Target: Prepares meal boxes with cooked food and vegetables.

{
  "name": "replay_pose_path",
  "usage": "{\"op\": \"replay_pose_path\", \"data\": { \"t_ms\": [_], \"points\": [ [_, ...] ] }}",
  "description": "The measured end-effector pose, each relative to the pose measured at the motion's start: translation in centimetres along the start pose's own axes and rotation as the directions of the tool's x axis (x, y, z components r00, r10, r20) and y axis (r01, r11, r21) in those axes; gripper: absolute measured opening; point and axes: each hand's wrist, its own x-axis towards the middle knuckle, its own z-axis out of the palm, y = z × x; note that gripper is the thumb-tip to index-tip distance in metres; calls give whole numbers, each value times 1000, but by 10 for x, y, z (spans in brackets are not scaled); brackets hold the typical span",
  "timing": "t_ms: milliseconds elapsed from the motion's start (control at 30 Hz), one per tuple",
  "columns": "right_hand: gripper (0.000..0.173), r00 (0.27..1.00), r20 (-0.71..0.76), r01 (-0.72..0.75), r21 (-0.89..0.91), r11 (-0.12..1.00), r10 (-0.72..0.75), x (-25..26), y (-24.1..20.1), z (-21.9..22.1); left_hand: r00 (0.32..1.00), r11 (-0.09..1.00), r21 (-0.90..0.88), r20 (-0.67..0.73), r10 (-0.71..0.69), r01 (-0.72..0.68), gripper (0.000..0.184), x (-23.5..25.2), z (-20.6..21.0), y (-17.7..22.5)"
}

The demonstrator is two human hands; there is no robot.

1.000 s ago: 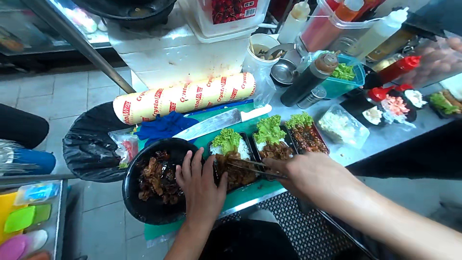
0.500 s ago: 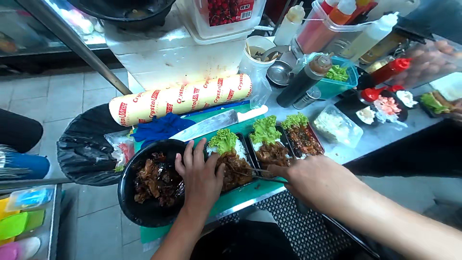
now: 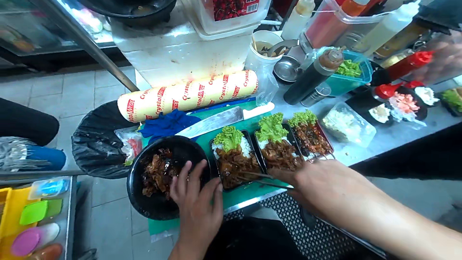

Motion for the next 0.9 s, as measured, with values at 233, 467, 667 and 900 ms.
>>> {"op": "replay_pose_path", "data": {
  "t_ms": [233, 467, 667, 900],
  "points": [
    [41, 990, 77, 116, 73, 991, -121, 25, -3, 4, 999, 998, 38, -26, -40, 41, 26, -31, 18, 11],
    [36, 999, 40, -18, -116, 993, 22, 1, 22, 7, 998, 994, 101, 52, 33, -38, 28, -27, 28, 15],
    [35, 998, 46, -34, -135, 990, 40, -9, 19, 2, 997, 995, 78, 57, 51, -55, 29, -33, 25, 9],
    [33, 987, -6, -157, -137, 978, 158, 3, 17, 1, 962, 976, 30, 176, 208, -216, 34, -27, 27, 14]
  ]
}}
